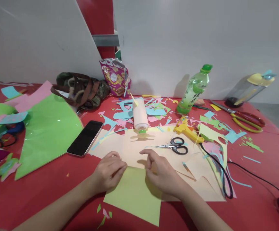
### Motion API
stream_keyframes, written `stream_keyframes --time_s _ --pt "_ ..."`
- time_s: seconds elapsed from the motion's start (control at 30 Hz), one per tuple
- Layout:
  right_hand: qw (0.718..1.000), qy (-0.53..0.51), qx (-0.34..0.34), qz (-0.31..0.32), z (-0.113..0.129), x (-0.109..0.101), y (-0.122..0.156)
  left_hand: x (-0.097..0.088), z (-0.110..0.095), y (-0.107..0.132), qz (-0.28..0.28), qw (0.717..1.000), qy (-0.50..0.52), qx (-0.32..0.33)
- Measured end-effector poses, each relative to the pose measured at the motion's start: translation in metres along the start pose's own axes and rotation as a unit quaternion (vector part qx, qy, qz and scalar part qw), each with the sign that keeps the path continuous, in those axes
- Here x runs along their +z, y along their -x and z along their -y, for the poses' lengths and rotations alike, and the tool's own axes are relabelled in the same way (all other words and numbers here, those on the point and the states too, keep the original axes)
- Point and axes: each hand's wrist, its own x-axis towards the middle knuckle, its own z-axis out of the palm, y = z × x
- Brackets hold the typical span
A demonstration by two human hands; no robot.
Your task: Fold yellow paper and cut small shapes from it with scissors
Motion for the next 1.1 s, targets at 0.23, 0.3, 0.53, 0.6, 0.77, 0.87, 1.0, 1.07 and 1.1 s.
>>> stream_keyframes --time_s 0.23,0.3,0.53,0.6,0.77,0.87,1.0,1.07,1.1 --pt "0.996 -0.058 -0.008 -0.064 -0.019 -0.009 -0.006 -0.015 0.011 -0.009 -0.062 0.996 0.007 -0.063" --pt "0.994 -0.073 0.006 -0.077 -0.021 -0.012 -0.007 -0.020 0.013 -0.011 -0.068 0.994 -0.004 -0.084" --pt "0.976 -0.112 0.009 -0.185 -0.024 -0.016 -0.009 -0.025 0.017 -0.009 -0.063 0.981 0.017 -0.182" --pt "0.977 -0.094 -0.037 -0.187 -0.022 -0.013 -0.008 -0.023 0.016 -0.009 -0.047 0.982 0.028 -0.180" --pt "0.995 -0.051 -0.015 -0.088 -0.012 -0.004 -0.003 -0.018 0.011 -0.009 -0.014 0.984 0.054 -0.167" --pt "0.995 -0.035 -0.008 -0.095 -0.012 -0.004 -0.002 -0.019 0.010 -0.009 -0.005 0.978 0.063 -0.200" --pt "0.990 -0.008 -0.011 -0.137 -0.018 -0.008 -0.003 -0.025 0.016 -0.009 -0.014 0.950 0.099 -0.295" --pt "0.987 -0.022 0.005 -0.161 -0.020 -0.009 -0.004 -0.027 0.020 -0.009 -0.050 0.927 0.131 -0.347" --pt "0.984 -0.035 0.016 -0.173 -0.021 -0.009 -0.004 -0.027 0.022 -0.009 -0.066 0.916 0.151 -0.367"
